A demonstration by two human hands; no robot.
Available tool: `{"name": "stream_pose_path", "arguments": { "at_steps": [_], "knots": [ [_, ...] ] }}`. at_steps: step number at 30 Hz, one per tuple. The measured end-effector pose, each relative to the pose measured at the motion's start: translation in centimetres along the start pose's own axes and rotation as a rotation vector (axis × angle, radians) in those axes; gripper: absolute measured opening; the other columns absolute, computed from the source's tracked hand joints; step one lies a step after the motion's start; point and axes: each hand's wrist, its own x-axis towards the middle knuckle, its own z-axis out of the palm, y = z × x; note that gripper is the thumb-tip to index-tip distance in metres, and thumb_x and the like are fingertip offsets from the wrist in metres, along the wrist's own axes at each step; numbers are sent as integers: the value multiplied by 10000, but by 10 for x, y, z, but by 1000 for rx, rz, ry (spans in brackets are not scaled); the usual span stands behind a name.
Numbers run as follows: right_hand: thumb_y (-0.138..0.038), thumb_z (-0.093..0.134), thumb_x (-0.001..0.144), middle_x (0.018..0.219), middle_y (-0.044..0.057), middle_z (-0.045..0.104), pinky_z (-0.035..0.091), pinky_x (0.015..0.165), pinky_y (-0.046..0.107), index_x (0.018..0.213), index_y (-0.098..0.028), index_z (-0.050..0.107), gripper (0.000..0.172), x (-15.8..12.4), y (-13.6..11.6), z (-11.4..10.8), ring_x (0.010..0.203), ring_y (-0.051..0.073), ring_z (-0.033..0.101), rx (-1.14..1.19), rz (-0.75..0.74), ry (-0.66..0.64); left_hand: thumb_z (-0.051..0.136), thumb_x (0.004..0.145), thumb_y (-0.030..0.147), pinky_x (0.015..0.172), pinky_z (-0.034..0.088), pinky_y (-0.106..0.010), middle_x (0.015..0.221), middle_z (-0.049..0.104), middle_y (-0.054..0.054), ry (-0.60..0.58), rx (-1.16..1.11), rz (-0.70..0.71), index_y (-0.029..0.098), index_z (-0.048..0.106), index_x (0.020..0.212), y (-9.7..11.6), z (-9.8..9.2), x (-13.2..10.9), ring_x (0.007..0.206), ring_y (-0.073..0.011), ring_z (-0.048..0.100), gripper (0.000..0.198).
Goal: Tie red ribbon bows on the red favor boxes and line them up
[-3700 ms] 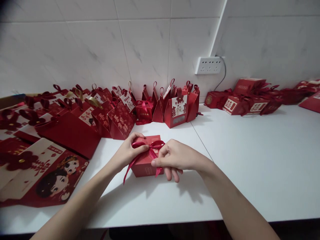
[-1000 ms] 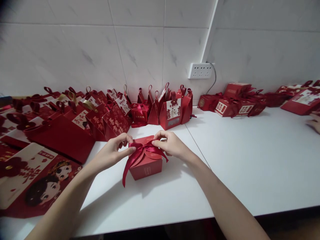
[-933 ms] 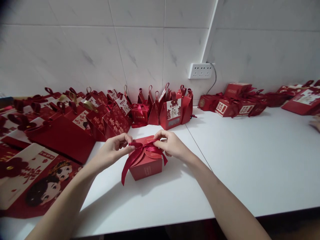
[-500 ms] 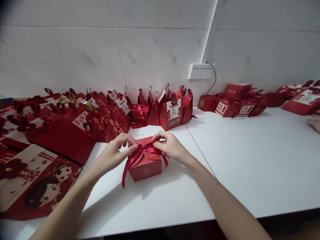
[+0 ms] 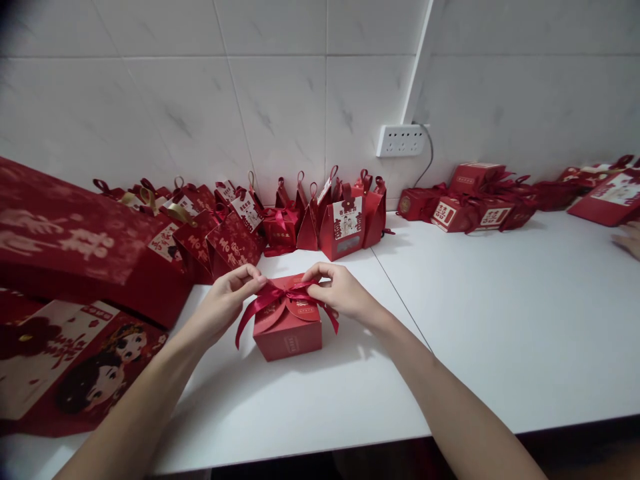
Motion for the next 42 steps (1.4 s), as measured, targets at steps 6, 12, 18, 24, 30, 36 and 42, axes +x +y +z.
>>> {"name": "stream_pose_path", "arguments": {
  "at_steps": [6,12,18,24,30,36,42],
  "knots": [
    [-182,561,666,554,-69,523,313,285,163,834,-173,522,173,-4,-8,0,322,48,426,-5,29,-66,684,734,405,566,343,-178,654,530,29,-29,-78,-22,159,511,699,-3,-2,1,602,-72,458,302],
    [-166,573,653,587,-72,496,412,322,164,870,-180,512,226,-5,-9,-3,411,54,450,31,15,-128,702,703,352,583,345,-194,645,544,25,-64,-119,-16,155,553,693,0,-3,2,614,-84,468,247],
    [-160,569,651,676,-34,530,434,332,161,860,-175,520,215,-3,-7,-4,481,62,465,32,-22,-101,721,661,366,634,384,-226,723,603,-13,-32,11,-7,139,623,742,3,-1,2,672,-115,517,261],
    [-158,558,646,667,-37,517,418,328,161,840,-172,526,197,-6,-9,-2,465,53,437,29,-26,-93,725,658,329,645,398,-230,704,605,-1,-40,-72,-14,158,612,730,3,-3,0,659,-115,531,218],
    [-156,537,640,627,-50,512,399,315,161,819,-170,531,180,-5,-10,-1,410,42,423,-4,-38,-96,722,662,332,645,395,-230,712,619,-11,-57,-111,-32,157,599,710,5,-2,-1,666,-119,535,219],
    [-128,501,635,530,-85,490,370,309,151,814,-180,520,187,-6,-10,0,343,38,413,-30,-38,-121,717,657,322,609,365,-214,700,578,0,-49,-98,-42,150,577,731,0,-1,1,643,-101,507,234],
    [-115,519,650,642,-44,552,402,318,146,818,-179,532,180,-9,-13,0,417,45,446,-133,-85,-73,637,712,318,562,332,-213,607,493,43,33,216,108,167,540,765,4,6,-3,569,-95,447,187]
  ]
}}
